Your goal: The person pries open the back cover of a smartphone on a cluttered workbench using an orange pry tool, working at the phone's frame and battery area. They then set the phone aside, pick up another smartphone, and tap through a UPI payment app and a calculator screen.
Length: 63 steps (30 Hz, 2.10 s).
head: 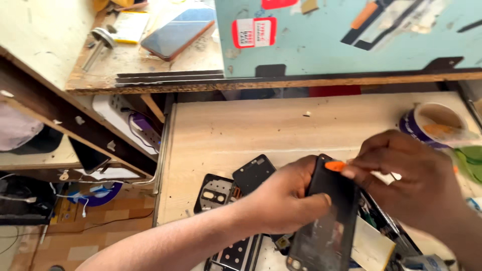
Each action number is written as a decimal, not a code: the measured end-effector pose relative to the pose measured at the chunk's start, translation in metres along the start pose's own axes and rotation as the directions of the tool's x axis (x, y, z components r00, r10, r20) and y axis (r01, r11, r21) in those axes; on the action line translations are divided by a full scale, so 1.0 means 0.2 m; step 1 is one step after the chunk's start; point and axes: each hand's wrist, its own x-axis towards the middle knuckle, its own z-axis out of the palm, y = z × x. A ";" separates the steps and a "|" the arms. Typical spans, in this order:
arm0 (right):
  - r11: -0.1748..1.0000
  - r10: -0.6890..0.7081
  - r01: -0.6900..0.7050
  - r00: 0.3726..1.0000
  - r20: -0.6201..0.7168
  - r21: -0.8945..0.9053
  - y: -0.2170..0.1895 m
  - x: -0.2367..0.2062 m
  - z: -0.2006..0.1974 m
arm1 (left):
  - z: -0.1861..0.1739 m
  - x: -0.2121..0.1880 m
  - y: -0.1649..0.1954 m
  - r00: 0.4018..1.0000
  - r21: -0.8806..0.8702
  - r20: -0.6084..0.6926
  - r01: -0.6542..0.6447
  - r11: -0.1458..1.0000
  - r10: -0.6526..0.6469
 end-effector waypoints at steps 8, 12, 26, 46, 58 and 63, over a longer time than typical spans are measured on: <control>0.995 0.070 -0.074 0.996 -0.054 -0.068 0.02 -0.01 0.02 | 0.00 0.02 0.08 0.996 -0.111 -0.064 0.055 0.992 -0.063; 0.999 -0.034 0.031 0.996 -0.078 -0.045 0.02 -0.02 0.02 | 0.02 -0.01 0.11 0.999 0.123 -0.040 0.022 0.992 -0.017; 0.963 0.210 -0.199 0.977 -0.043 0.183 0.33 -0.10 -0.01 | -0.10 0.02 0.13 0.967 0.280 -0.240 -0.013 0.960 0.083; 0.950 0.312 -0.296 0.920 0.236 -0.101 0.19 -0.08 -0.02 | -0.04 -0.03 0.21 0.977 0.458 -0.184 -0.015 0.889 0.111; 0.955 0.254 -0.297 0.816 0.518 -0.001 0.22 -0.11 0.00 | -0.06 -0.02 0.19 0.918 0.335 -0.334 -0.095 0.937 0.212; 0.930 0.145 -0.320 0.771 0.621 0.181 0.36 -0.15 -0.06 | -0.13 0.02 0.14 0.778 0.155 -0.557 -0.244 0.957 0.289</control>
